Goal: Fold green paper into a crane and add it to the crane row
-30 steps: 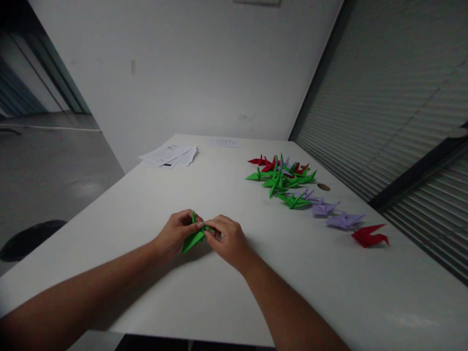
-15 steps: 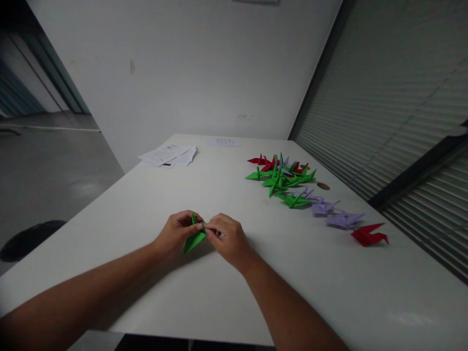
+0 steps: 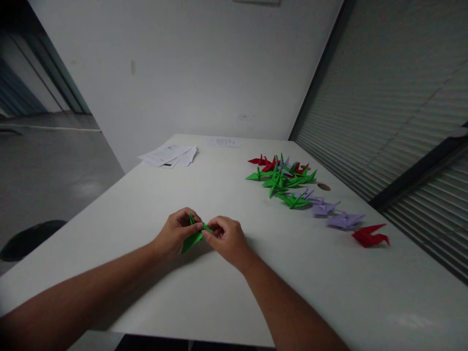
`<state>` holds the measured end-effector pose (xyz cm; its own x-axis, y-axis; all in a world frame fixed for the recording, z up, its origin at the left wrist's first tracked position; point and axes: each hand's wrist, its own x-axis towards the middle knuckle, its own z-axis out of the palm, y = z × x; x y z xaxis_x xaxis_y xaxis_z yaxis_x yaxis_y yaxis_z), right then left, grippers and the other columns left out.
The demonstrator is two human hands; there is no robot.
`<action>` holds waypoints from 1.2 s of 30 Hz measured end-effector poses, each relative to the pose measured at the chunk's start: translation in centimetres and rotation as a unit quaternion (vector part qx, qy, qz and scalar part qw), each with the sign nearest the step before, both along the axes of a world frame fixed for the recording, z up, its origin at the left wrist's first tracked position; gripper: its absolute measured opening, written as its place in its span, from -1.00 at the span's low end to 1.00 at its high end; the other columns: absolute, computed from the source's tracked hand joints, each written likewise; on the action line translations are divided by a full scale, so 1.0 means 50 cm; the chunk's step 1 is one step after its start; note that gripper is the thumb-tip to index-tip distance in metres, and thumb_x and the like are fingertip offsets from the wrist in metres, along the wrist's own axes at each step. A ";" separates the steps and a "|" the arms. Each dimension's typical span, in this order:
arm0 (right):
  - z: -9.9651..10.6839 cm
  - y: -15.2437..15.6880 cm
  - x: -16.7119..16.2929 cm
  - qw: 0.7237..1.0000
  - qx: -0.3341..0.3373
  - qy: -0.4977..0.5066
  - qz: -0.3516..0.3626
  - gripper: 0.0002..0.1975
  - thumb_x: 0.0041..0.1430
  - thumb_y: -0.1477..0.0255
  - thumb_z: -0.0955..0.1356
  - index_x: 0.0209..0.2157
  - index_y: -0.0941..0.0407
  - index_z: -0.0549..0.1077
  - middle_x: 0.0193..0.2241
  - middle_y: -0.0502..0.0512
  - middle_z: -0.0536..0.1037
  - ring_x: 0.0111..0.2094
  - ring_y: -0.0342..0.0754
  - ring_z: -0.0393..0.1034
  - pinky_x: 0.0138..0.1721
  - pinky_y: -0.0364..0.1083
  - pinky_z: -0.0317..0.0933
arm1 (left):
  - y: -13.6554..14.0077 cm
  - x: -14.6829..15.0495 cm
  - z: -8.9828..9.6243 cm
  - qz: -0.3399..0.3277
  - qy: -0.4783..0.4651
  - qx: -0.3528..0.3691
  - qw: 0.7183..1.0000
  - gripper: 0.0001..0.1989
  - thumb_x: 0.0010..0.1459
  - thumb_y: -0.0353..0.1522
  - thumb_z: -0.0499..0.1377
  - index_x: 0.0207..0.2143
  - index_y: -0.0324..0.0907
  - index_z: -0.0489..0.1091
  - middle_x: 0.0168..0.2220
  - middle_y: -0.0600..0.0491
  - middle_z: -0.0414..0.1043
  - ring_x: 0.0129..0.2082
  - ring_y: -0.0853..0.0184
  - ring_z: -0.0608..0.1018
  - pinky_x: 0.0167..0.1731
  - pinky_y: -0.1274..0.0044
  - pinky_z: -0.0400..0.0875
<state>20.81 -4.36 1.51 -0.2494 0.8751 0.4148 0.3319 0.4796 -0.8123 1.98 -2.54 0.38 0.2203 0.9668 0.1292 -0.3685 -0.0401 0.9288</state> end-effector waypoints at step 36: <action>-0.001 0.009 -0.007 0.982 -0.171 0.079 0.024 -0.76 0.13 0.24 0.42 -0.44 0.13 0.46 -0.55 -0.02 0.43 -0.53 -0.15 0.24 -0.53 -0.17 0.10 | -0.005 0.001 0.014 0.004 -0.011 0.021 1.000 -0.52 0.00 -0.39 0.48 -0.32 -0.12 0.15 -0.42 0.16 0.52 -0.46 0.45 0.51 -0.45 0.62 0.40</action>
<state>20.47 -3.92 1.44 -0.2502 0.9587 0.1351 0.1722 0.1813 -0.9682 2.01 -2.78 1.06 0.2091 0.9622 0.1744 -0.3889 -0.0818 0.9176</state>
